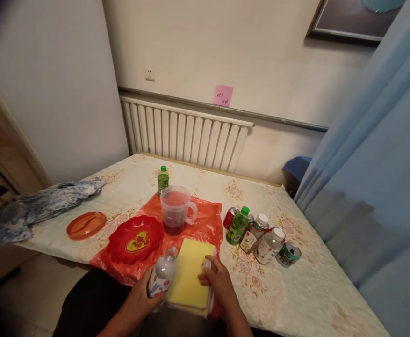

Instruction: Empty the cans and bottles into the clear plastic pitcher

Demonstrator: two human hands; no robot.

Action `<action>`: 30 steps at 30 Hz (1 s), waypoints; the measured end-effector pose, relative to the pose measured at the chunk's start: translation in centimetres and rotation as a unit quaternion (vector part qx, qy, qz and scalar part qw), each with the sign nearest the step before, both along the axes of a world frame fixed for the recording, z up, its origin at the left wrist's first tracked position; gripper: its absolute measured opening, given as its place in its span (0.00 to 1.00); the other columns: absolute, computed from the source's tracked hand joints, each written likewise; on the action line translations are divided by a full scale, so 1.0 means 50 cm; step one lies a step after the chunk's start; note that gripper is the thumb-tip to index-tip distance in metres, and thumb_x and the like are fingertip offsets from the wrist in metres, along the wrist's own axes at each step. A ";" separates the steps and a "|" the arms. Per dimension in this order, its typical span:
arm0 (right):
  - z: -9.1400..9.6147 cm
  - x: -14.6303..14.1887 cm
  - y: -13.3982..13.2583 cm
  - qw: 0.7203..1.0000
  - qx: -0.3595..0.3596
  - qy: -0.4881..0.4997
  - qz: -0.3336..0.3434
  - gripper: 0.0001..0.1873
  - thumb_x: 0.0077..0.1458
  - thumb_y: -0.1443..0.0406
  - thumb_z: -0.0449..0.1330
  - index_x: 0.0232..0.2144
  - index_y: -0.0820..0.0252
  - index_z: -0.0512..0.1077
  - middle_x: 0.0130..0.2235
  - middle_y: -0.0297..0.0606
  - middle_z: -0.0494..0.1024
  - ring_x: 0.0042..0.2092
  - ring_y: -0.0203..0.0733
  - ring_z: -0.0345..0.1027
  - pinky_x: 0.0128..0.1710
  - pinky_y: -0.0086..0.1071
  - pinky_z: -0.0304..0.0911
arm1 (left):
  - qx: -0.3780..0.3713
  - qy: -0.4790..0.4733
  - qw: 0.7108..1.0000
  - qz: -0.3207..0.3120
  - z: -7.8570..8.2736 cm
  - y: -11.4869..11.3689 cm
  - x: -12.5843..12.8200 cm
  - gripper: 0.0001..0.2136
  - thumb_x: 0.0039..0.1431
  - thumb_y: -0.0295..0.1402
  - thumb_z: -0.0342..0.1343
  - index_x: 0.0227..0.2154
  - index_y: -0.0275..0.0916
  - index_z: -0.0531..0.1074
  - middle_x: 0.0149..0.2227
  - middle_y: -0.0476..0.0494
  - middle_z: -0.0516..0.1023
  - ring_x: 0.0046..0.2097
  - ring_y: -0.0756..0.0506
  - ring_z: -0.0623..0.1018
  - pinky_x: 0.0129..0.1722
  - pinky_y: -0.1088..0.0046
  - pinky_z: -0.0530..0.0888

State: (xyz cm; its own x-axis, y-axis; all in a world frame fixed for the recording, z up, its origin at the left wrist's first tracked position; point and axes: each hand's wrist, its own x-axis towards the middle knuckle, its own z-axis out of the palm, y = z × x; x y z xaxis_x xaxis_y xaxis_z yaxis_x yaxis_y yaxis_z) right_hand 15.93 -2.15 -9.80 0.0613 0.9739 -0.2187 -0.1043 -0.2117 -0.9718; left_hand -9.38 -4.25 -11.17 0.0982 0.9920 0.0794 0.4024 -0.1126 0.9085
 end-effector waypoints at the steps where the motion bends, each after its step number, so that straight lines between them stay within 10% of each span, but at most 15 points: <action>1: -0.009 -0.004 0.006 1.000 -0.014 0.018 -0.012 0.30 0.40 0.57 0.67 0.46 0.63 0.68 0.35 0.39 0.78 0.32 0.47 0.78 0.33 0.38 0.72 | -0.001 -0.006 1.000 0.013 0.003 0.005 -0.006 0.28 0.42 0.35 0.59 0.51 0.39 0.65 0.48 0.40 0.78 0.48 0.39 0.77 0.49 0.65 0.74; 13: -0.070 -0.056 0.070 0.995 -0.085 0.052 -0.028 0.28 0.42 0.61 0.65 0.46 0.65 0.64 0.28 0.38 0.78 0.28 0.44 0.78 0.28 0.35 0.73 | 0.038 -0.033 0.981 0.190 0.107 0.153 -0.087 0.28 0.45 0.43 0.60 0.48 0.37 0.63 0.42 0.41 0.76 0.43 0.38 0.78 0.44 0.60 0.74; 19: -0.088 -0.045 0.062 0.989 -0.076 -0.111 0.055 0.34 0.45 0.53 0.60 0.51 0.67 0.64 0.19 0.28 0.72 0.13 0.36 0.62 0.10 0.26 0.52 | 0.044 -0.058 0.973 0.218 0.144 0.244 -0.117 0.25 0.47 0.42 0.59 0.47 0.39 0.63 0.42 0.42 0.75 0.41 0.40 0.78 0.40 0.66 0.74; 30: 0.034 -0.025 0.142 0.960 0.094 -0.261 -0.040 0.21 0.47 0.52 0.62 0.38 0.59 0.77 0.22 0.32 0.74 0.24 0.42 0.68 0.26 0.34 0.65 | 0.059 -0.100 0.972 0.202 0.125 0.388 -0.144 0.26 0.47 0.38 0.59 0.50 0.40 0.62 0.44 0.43 0.75 0.42 0.42 0.77 0.40 0.68 0.73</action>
State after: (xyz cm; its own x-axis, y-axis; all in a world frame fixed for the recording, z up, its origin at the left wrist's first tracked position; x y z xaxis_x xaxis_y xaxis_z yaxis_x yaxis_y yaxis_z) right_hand 14.70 4.95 -8.10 0.1903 0.9809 0.0410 0.3983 -0.0390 -0.9164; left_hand -16.59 15.17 -4.94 -0.3272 0.9291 0.1723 0.2518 -0.0901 0.9636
